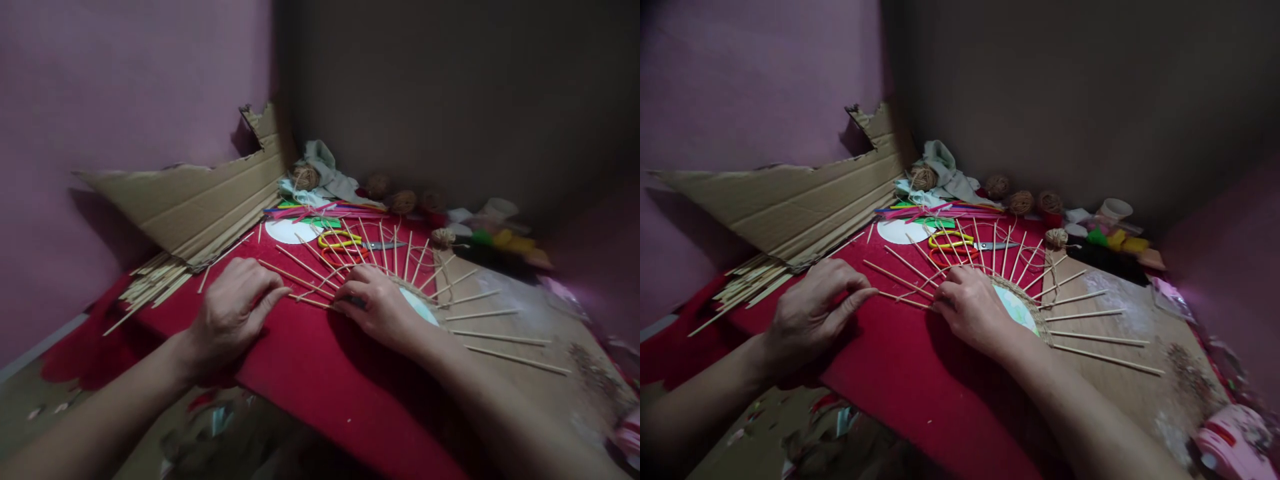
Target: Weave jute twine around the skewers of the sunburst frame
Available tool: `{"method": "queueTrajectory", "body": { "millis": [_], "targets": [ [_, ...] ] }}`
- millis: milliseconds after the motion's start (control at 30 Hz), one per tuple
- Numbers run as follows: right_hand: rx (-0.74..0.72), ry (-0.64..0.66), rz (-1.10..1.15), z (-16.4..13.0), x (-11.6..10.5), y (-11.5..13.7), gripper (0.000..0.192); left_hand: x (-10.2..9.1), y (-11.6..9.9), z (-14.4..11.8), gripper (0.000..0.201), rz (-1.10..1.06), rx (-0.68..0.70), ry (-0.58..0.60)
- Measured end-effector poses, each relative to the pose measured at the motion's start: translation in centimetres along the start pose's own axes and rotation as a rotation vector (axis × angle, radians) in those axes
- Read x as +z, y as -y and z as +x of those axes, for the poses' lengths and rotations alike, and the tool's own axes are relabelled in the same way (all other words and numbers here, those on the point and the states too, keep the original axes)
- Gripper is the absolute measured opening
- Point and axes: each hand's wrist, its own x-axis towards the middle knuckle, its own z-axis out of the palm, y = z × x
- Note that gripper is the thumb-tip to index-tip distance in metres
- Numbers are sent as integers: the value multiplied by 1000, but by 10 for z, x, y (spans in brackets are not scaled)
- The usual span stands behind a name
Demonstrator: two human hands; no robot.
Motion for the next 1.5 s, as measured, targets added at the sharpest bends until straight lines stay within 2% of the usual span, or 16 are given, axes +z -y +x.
{"method": "queueTrajectory", "body": {
  "millis": [100,200,267,400,500,600,767,833,900,967,1067,1133,1200,1333,1500],
  "targets": [
    [0,-5,18,-1,0,1,9,0,4,12,19,8,-24,0],
    [3,-5,59,-1,0,3,8,7,11,33,20,7,-64,92],
    [18,-30,111,-1,-2,4,8,14,16,52,16,-25,-102,209],
    [90,-99,186,-3,-11,3,11,36,20,89,13,-82,-169,551],
    [113,-109,140,-11,-15,1,13,53,18,106,14,-95,-143,663],
    [72,-144,-2,-25,-12,5,17,69,14,110,14,-63,-89,664],
    [25,-214,-144,-56,-9,10,20,87,14,106,15,-2,24,585],
    [77,-269,-163,-66,-16,4,20,90,15,106,17,10,-12,580],
    [193,-293,-187,-73,-28,-8,17,89,17,105,16,24,-58,595],
    [354,-242,-235,-75,-43,-22,15,87,18,104,14,29,-89,605],
    [564,-61,-322,-70,-59,-40,14,83,20,100,12,19,-128,600],
    [653,62,-328,-65,-63,-46,15,81,23,96,12,8,-166,584],
    [674,131,-341,-60,-64,-48,15,81,26,93,9,-19,-214,562],
    [641,171,-413,-55,-66,-47,17,82,33,90,15,-94,-227,525],
    [682,45,-487,-46,-81,-37,15,80,36,93,19,-157,-243,574]
  ]
}}
